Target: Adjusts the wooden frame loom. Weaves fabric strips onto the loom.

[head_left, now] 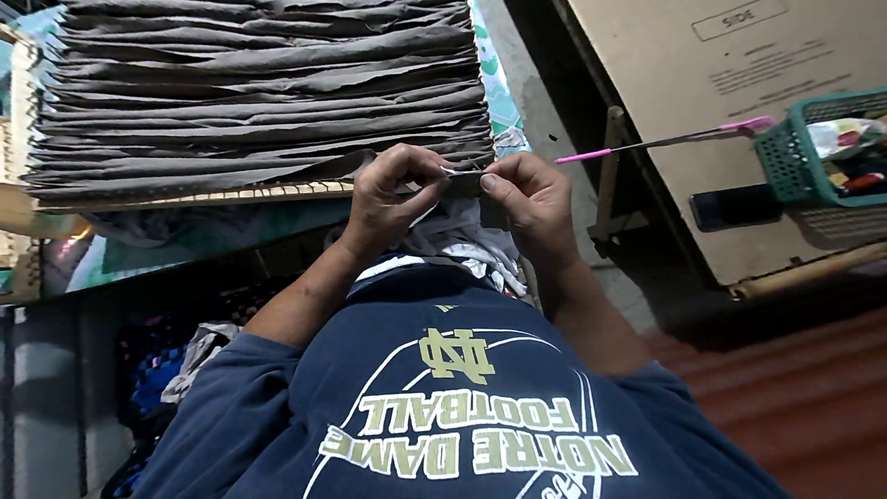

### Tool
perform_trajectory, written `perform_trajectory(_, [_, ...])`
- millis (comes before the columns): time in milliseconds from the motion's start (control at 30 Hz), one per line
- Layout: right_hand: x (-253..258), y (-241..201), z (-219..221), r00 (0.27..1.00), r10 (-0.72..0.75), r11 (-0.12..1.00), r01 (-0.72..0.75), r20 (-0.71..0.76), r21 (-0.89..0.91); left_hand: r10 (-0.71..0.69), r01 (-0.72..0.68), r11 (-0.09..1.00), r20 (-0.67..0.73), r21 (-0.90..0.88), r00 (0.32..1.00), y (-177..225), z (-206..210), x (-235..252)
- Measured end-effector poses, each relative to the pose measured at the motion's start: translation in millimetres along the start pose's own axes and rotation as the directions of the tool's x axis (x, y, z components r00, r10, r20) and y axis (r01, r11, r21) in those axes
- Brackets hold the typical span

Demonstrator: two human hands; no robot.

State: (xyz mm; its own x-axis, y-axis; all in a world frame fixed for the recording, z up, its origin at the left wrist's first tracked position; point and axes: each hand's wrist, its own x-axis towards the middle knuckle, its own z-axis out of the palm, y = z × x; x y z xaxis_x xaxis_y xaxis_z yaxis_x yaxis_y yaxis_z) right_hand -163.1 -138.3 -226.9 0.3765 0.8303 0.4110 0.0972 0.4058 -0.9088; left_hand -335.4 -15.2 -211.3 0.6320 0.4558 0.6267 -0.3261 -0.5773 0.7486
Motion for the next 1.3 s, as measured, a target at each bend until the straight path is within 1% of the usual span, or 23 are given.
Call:
perform_trajectory(100, [-0.1, -0.2, 0.2, 1.0, 0.004, 1.0, -0.004, -0.001, 0.011, -0.065, 0.065, 0.998, -0.032, -0.018, 0.997, 2.5, 1.4, -0.1])
perform_trajectory(300, [0.2, -0.3, 0.3, 1.0, -0.024, 1.0, 0.024, -0.002, 0.012, -0.116, 0.115, 0.993, -0.053, -0.026, 0.992, 2.2, 2.7, -0.6])
perform_trajectory(533, [0.1, -1.0, -0.3, 0.999, -0.035, 0.999, 0.035, -0.007, -0.002, -0.126, 0.125, 0.992, -0.038, -0.009, 0.991, 1.9, 3.8, -1.5])
perform_trajectory(633, [0.2, -1.3, -0.6, 0.999, -0.049, 0.999, 0.048, -0.001, -0.014, -0.137, 0.138, 0.989, -0.009, 0.048, 0.99, 3.6, 3.5, -1.1])
perform_trajectory(767, [-0.6, -2.2, 0.6, 0.999, -0.049, 0.998, 0.049, 0.004, -0.032, -0.175, 0.162, 0.962, 0.043, 0.219, 0.984, 3.6, 1.4, -1.7])
perform_trajectory(833, [-0.9, -2.6, 1.1, 0.999, -0.05, 0.998, 0.05, 0.006, -0.045, -0.179, 0.16, 0.944, 0.041, 0.289, 0.983, 3.3, 0.8, -2.0])
perform_trajectory(900, [-1.6, -2.6, 1.5, 0.999, -0.053, 0.997, 0.053, 0.008, -0.056, -0.191, 0.17, 0.931, 0.034, 0.323, 0.981, 4.5, 0.3, -2.1])
perform_trajectory(967, [-1.8, -1.8, 1.7, 0.998, -0.056, 0.997, 0.056, 0.008, -0.057, -0.247, 0.231, 0.931, 0.022, 0.282, 0.969, 9.0, 0.5, -1.1])
perform_trajectory(1067, [-2.1, -2.1, 2.2, 0.999, -0.048, 0.997, 0.049, 0.013, -0.06, -0.416, 0.412, 0.908, 0.036, 0.077, 0.909, 21.6, 4.0, 3.2])
perform_trajectory(1100, [-2.3, -1.4, 2.4, 0.999, -0.047, 0.997, 0.048, 0.014, -0.053, -0.443, 0.443, 0.896, 0.055, 0.013, 0.895, 23.1, 4.5, 3.8])
perform_trajectory(1167, [-2.3, -0.2, 2.4, 0.999, -0.049, 0.998, 0.05, 0.016, -0.047, -0.441, 0.447, 0.893, 0.093, -0.061, 0.893, 21.6, 4.2, 3.5])
perform_trajectory(1300, [-2.2, -0.8, 1.8, 0.999, -0.042, 0.997, 0.043, 0.015, -0.056, -0.42, 0.425, 0.905, 0.104, -0.033, 0.902, 18.9, 4.4, 2.3])
